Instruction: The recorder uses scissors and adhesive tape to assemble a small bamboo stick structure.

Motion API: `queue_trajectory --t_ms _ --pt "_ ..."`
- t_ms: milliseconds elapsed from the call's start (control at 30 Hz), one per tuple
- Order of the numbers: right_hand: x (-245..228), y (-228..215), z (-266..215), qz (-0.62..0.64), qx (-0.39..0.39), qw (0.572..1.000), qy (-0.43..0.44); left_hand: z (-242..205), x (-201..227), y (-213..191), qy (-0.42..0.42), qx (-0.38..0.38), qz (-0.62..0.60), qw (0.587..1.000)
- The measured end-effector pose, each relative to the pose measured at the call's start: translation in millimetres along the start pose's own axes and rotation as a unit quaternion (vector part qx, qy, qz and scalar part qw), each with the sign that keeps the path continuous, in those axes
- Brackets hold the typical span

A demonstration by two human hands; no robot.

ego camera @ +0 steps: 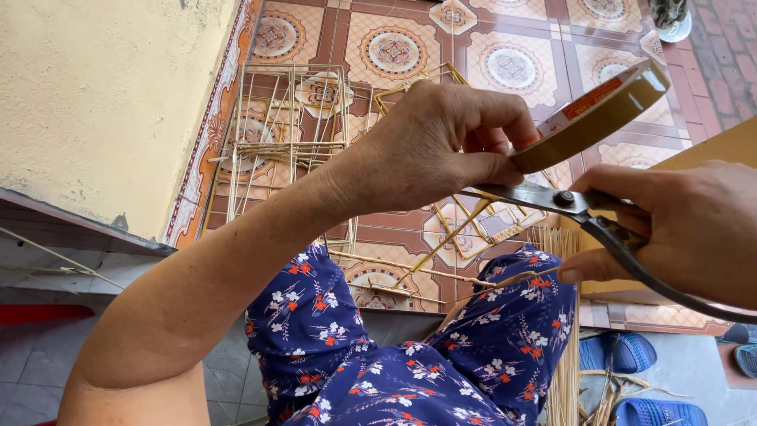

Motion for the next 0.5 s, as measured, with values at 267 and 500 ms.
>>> queue_trajectory --t_ms 267,500 --pt "-16 -14 -8 -0.04 -0.03 0.999 0.02 -3 0 -3 -0.007 -0.003 -0.046 0.999" --pt "-3 -4 -8 0.132 0.039 0.99 0.027 1 -5 -7 0.024 0.042 0.047 0.998"
Point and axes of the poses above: each hand's wrist, its own z-axis towards the middle knuckle, its own y-axis out of the palm, x = y × z, the point moved 8 cm from there along z, towards the middle knuckle, and after that the axes turned 9 degrees about x, right-handed, at the moved point
